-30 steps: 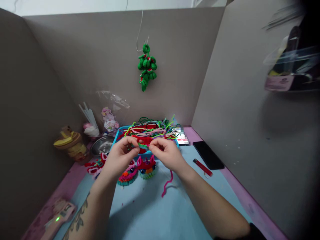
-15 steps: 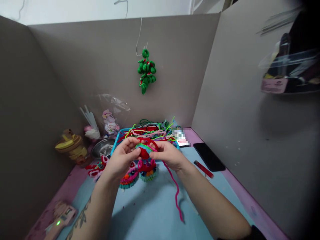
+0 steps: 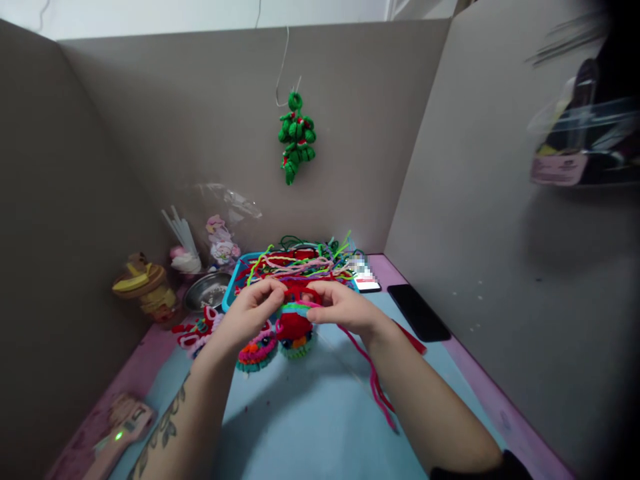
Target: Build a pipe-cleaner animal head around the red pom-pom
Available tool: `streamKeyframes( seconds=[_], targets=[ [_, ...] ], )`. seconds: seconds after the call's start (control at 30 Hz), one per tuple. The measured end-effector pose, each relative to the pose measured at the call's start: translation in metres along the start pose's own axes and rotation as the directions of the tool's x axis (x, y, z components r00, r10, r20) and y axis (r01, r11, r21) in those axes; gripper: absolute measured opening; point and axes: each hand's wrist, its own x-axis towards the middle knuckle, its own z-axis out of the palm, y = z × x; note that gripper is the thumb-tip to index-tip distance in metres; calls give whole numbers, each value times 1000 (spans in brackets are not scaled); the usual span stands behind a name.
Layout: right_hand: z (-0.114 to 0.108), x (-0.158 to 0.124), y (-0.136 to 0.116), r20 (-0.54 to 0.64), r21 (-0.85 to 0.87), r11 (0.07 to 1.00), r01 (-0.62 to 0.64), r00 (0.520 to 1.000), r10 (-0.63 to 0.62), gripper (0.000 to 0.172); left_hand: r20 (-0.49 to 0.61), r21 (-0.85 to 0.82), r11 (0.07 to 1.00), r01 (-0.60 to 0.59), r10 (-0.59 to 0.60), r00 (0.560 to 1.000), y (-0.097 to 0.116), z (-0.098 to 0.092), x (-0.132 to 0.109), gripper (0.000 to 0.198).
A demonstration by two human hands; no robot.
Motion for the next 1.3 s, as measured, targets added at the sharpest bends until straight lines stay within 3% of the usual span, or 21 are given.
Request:
streamKeyframes(
  seconds=[0.1, 0.27, 0.4, 0.47, 0.57, 0.67, 0.77, 0.9, 1.07, 1.3],
  targets=[
    [1, 0, -1, 25, 18, 1000, -15, 1000, 14, 35, 53, -77, 995, 64, -60, 997, -2, 4, -1, 32],
    [-1, 1, 3, 37, 66, 998, -16, 999, 13, 39, 10, -234, 965, 122, -123, 992, -8, 10, 1, 26],
    [-2, 4, 5, -20, 90, 996, -5, 1000, 7, 40, 52, -256, 958, 127, -118, 992, -12, 9, 2, 26],
    [-2, 6, 5, -96, 107, 994, 27, 995, -17, 39, -7, -241, 968, 72, -76, 997, -15, 8, 4, 33],
    [0, 11, 6, -242, 145, 980, 133, 966, -96, 39, -151, -196, 981, -15, -15, 988, -19, 6, 8, 38],
    [2, 13, 9, -287, 181, 967, 180, 950, -123, 40, -207, -30, 995, -93, 85, 975, -20, 6, 9, 31],
    [1, 13, 11, -269, 165, 971, 171, 955, -123, 44, -154, 246, 947, -207, 249, 956, -15, 6, 7, 26],
    [1, 12, 12, -283, 124, 976, 178, 949, -137, 46, -17, 337, 904, -263, 285, 959, -12, 9, 2, 52],
    [4, 11, 10, -294, 76, 981, 177, 944, -148, 43, -21, 248, 945, -212, 224, 974, -13, 12, 2, 58],
    [5, 13, 9, -412, -78, 977, 200, 885, -214, 25, -86, 19, 989, -144, 145, 986, -12, 8, 3, 55]
  ],
)
